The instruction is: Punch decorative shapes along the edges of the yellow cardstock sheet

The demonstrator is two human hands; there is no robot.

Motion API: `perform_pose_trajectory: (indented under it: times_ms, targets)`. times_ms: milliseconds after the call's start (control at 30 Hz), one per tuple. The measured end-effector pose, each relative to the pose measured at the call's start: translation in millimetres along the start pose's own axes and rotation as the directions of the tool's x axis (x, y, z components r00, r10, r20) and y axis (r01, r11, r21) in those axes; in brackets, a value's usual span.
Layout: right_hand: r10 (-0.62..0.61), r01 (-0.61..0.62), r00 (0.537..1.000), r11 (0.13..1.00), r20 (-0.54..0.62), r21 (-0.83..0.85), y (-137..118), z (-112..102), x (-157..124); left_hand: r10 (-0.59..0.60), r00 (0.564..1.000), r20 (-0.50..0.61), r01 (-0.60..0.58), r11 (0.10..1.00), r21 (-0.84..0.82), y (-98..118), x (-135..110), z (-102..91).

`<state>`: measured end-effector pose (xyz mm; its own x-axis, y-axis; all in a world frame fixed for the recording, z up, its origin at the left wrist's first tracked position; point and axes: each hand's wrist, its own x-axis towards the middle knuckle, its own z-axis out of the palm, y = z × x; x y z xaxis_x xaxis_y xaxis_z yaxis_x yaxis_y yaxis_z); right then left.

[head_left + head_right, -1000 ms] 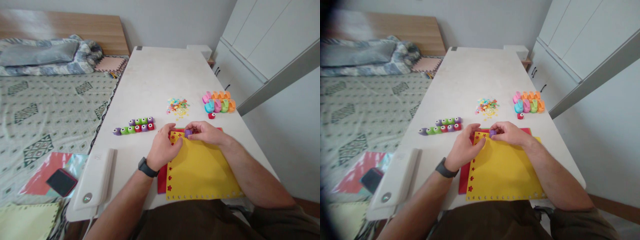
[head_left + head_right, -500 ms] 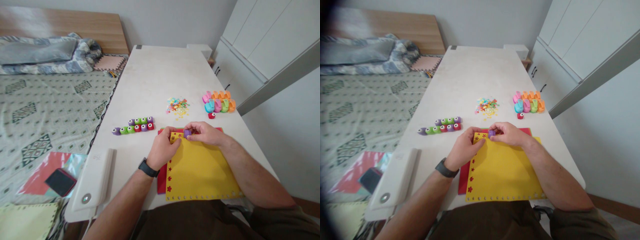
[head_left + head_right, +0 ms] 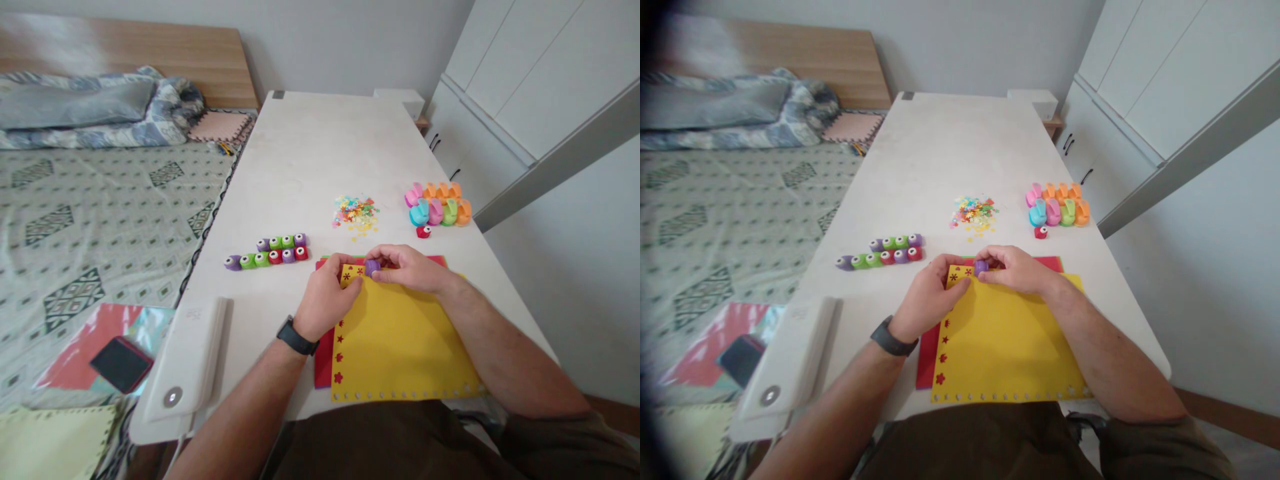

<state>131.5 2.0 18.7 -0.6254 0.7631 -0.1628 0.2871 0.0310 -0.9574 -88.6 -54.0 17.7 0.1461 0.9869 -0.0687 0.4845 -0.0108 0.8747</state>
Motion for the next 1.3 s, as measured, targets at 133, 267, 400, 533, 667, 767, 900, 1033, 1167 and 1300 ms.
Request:
perform_pose_trajectory:
  times_ms: [133,267,400,533,667,767,900,1033,1167,1300]
  targets:
    - [0.006,-0.006,1.000,1.000,-0.003,-0.009,0,0,1,-0.010,1.000,-0.002,0.010,1.000,0.009,2,0,-1.0]
    - [0.000,-0.001,1.000,0.999,-0.022,-0.047,1,1,1,-0.015,1.000,-0.004,0.015,1.000,0.015,3,1,-1.3]
    - [0.000,-0.004,0.998,0.997,-0.059,-0.071,0,3,1,-0.006,1.000,-0.006,0.006,1.000,-0.002,2,1,-0.6]
    - [0.022,-0.027,0.997,0.998,-0.067,-0.065,0,4,1,-0.012,1.000,-0.004,0.012,1.000,0.009,3,0,-1.6]
    - [0.029,-0.033,0.998,0.998,-0.058,-0.055,-1,4,1,-0.001,1.000,-0.009,0.002,0.999,0.047,8,0,-3.5]
    - [0.030,-0.033,0.998,0.998,-0.059,-0.046,-1,4,1,-0.005,1.000,-0.002,0.006,0.999,0.046,9,-1,-4.0]
    - [0.033,-0.034,0.998,0.999,-0.056,-0.024,-2,5,1,-0.018,1.000,0.008,0.018,0.999,0.029,6,-1,-2.8]
    - [0.027,-0.027,0.998,1.000,-0.064,-0.014,-4,6,1,-0.012,0.999,0.032,0.015,0.996,-0.088,-1,0,0.0]
    - [0.008,-0.010,0.998,1.000,-0.066,-0.022,-5,6,0,-0.068,0.994,0.082,0.086,0.965,-0.247,-3,1,0.7]
    - [-0.005,0.004,0.998,1.000,-0.067,-0.021,-6,5,-1,-0.098,0.986,0.137,0.132,0.954,-0.268,0,2,-1.8]
